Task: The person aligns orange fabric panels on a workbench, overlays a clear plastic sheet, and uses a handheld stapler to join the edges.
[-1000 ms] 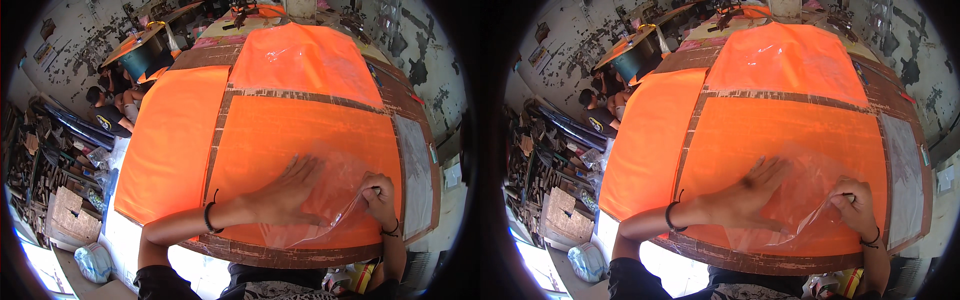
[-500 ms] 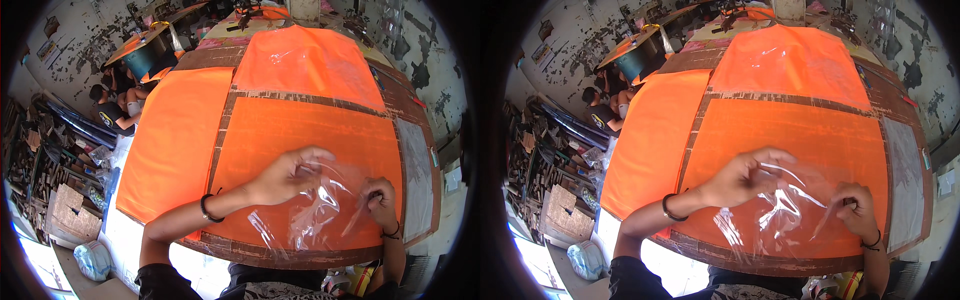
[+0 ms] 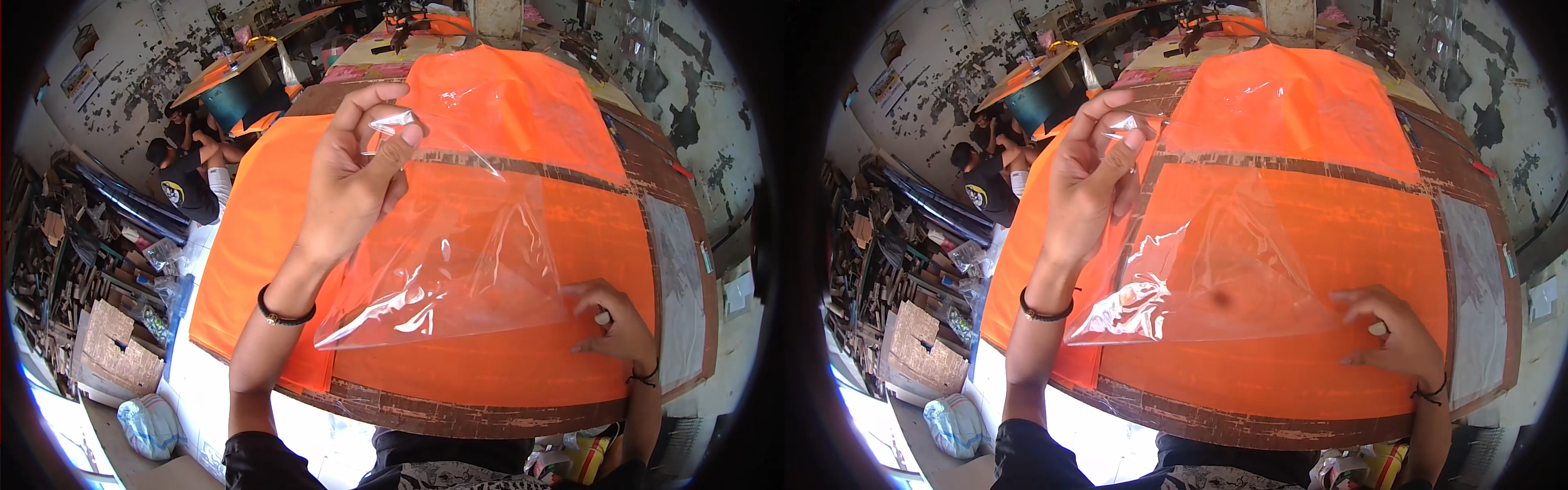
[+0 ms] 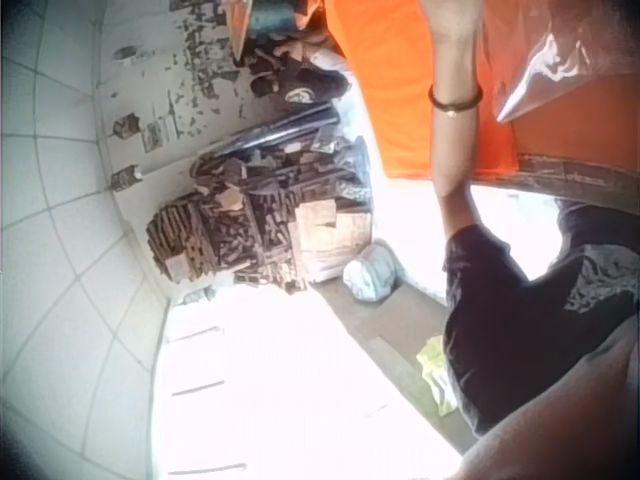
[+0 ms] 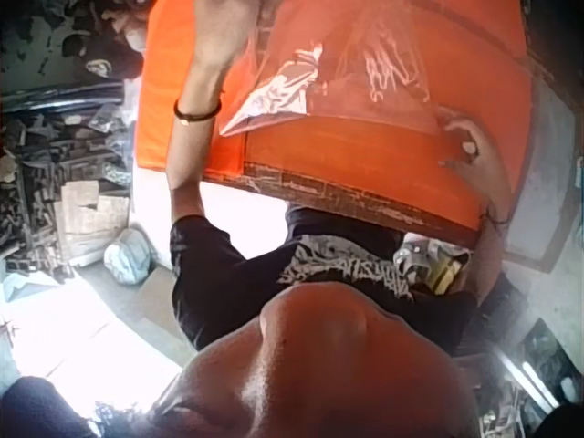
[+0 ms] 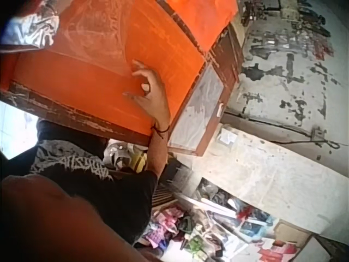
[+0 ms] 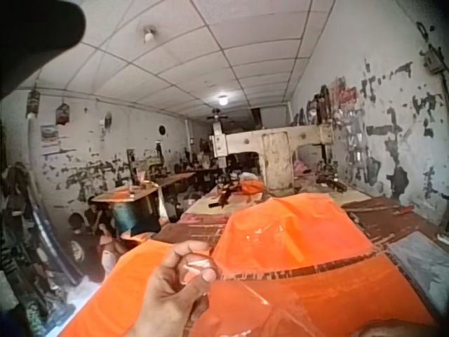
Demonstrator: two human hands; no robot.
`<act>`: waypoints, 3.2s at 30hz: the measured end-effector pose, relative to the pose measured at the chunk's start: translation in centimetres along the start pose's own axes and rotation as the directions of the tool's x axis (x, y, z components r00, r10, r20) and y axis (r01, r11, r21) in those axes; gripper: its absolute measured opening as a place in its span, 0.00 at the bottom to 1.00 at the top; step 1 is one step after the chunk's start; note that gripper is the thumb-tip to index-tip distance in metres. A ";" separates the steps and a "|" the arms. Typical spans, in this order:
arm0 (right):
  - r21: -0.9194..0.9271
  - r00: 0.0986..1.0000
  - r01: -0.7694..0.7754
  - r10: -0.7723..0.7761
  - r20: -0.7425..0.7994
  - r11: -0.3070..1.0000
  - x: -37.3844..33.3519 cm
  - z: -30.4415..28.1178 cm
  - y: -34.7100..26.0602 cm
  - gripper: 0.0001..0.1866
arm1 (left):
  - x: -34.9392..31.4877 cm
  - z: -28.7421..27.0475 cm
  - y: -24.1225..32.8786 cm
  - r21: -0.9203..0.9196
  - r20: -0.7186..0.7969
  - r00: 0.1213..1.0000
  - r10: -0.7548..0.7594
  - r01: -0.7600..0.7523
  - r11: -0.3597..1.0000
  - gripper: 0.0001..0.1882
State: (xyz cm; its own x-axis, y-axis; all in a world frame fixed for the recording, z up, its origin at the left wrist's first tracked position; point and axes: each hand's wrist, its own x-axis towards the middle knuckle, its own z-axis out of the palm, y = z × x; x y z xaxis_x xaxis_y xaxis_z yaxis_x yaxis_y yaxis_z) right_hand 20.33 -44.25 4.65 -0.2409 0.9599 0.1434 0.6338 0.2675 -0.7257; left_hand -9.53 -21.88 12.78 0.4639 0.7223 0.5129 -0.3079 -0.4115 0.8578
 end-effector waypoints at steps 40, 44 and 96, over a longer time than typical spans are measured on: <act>0.701 0.476 -0.119 0.660 -0.582 0.704 -20.6 4.9 -4.1 0.10 | 13.2 20.3 -10.5 0.614 0.581 0.810 0.081 -0.502 0.609 0.26; 0.766 0.337 -0.065 0.736 -0.586 0.640 -22.3 9.0 -3.5 0.09 | 7.9 25.6 -13.5 0.586 0.770 0.570 -0.286 -0.455 0.670 0.32; 0.437 -0.064 -0.238 0.435 -0.898 0.868 -23.0 7.8 1.2 0.09 | 6.6 34.1 -22.6 0.703 0.471 0.876 0.106 -0.446 0.554 0.15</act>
State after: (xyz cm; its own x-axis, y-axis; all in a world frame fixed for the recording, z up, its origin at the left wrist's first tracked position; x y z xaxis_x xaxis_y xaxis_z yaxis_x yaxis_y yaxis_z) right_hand 20.87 -66.65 -4.72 0.9513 0.1301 0.2796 0.2859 -0.0327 -0.9577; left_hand 28.81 -26.71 -2.16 0.7650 0.3266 0.5550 0.2066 -0.9408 0.2689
